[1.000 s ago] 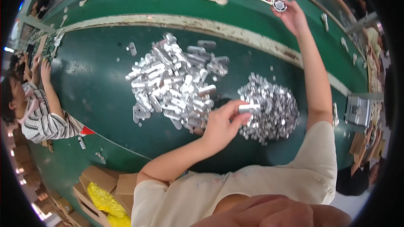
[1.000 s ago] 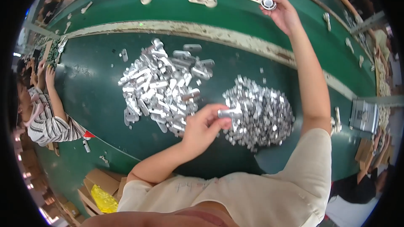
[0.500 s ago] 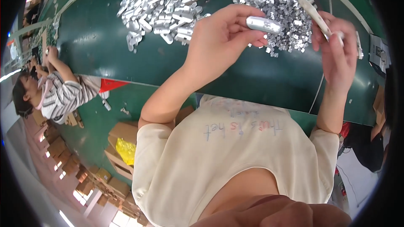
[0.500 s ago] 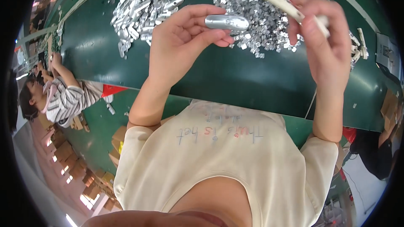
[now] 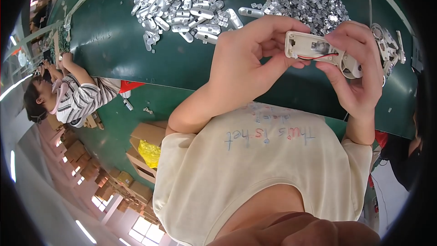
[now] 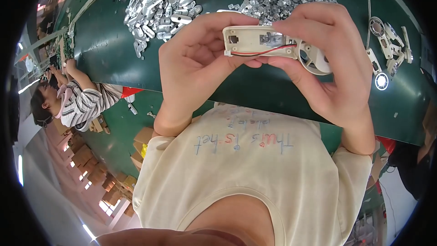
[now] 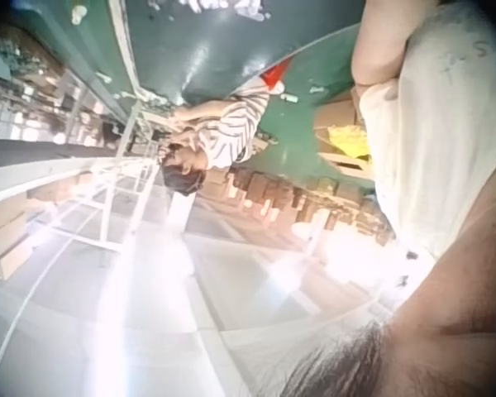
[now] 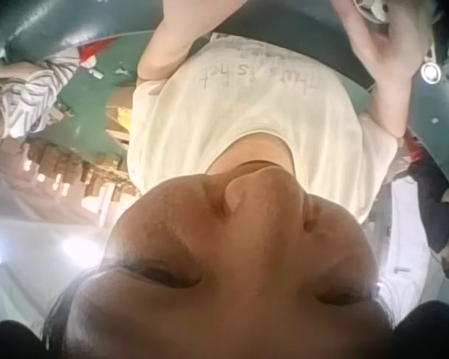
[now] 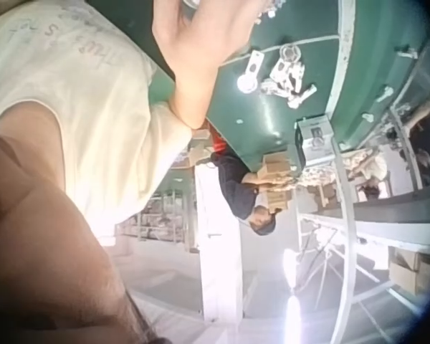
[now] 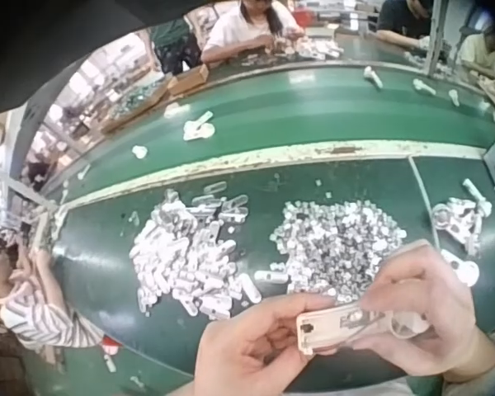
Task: The person assembles small metal components into plastic housings by hand at a factory workstation.
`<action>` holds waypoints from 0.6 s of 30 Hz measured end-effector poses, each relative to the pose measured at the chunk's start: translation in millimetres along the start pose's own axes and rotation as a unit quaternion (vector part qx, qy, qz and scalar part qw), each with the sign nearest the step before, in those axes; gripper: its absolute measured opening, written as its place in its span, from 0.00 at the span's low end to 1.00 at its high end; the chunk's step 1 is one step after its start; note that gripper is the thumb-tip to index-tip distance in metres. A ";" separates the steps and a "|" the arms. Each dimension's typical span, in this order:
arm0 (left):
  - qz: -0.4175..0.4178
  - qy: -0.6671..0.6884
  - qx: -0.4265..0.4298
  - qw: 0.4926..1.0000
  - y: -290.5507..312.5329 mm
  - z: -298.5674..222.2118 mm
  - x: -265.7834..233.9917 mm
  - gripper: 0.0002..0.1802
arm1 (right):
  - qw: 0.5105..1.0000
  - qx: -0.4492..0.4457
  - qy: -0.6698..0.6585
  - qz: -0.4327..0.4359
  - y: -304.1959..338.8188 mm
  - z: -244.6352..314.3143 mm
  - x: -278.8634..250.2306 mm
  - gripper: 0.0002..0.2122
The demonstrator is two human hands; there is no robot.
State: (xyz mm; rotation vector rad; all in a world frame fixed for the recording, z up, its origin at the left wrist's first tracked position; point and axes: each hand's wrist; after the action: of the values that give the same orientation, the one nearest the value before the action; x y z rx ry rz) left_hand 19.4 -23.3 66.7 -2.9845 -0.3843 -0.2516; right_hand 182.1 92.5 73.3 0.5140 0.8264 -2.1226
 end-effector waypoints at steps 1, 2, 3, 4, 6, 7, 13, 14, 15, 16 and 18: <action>0.002 0.000 0.005 1.000 -1.0 0.6 -0.6 0.17 | 1.000 0.003 0.000 0.000 -0.8 -0.5 0.3 0.17; 0.002 0.001 0.003 1.000 -1.6 1.8 -0.7 0.17 | 1.000 0.004 0.001 -0.002 -1.5 -0.9 0.6 0.17; -0.004 0.009 0.002 1.000 -2.6 3.4 -0.4 0.17 | 1.000 0.006 0.002 -0.004 -2.5 -1.8 0.8 0.17; -0.010 0.017 0.001 1.000 -3.6 4.6 -0.5 0.18 | 1.000 0.008 0.001 -0.004 -3.1 -2.8 1.1 0.17; -0.010 0.012 -0.001 1.000 -6.1 4.9 -0.8 0.18 | 1.000 0.022 -0.005 -0.007 -3.4 -4.7 1.7 0.17; -0.010 0.007 0.000 1.000 -7.3 5.1 -0.7 0.18 | 1.000 0.026 -0.006 -0.007 -3.7 -6.2 1.8 0.17; -0.007 -0.024 0.033 0.999 -14.1 7.8 0.0 0.16 | 1.000 0.028 -0.006 -0.007 -6.1 -10.9 0.1 0.16; -0.005 -0.025 0.031 0.999 -15.0 7.6 -1.7 0.16 | 0.999 0.035 -0.006 -0.004 -5.6 -11.2 0.3 0.16; 0.008 -0.004 0.018 1.000 -16.3 7.4 -3.5 0.16 | 0.999 0.041 -0.006 -0.001 -4.9 -12.0 -0.6 0.16; 0.021 0.017 0.006 1.000 -17.6 7.6 -4.5 0.16 | 0.999 0.042 -0.006 -0.002 -3.6 -13.4 0.3 0.16; -0.010 0.018 0.004 1.000 -20.3 13.4 2.0 0.15 | 1.000 0.011 0.007 -0.026 1.8 -17.7 7.4 0.16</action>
State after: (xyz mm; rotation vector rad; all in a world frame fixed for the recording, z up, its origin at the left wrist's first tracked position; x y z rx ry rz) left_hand 18.0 -1.5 56.0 -2.9658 -0.4102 -0.3042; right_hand 180.5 100.1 55.8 0.5250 0.8348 -2.1800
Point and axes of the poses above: each hand's wrist, its own y-axis away from the middle knuckle, its own x-axis out of the palm, z = x × y, and after that the axes turned 7 degrees about x, right-handed
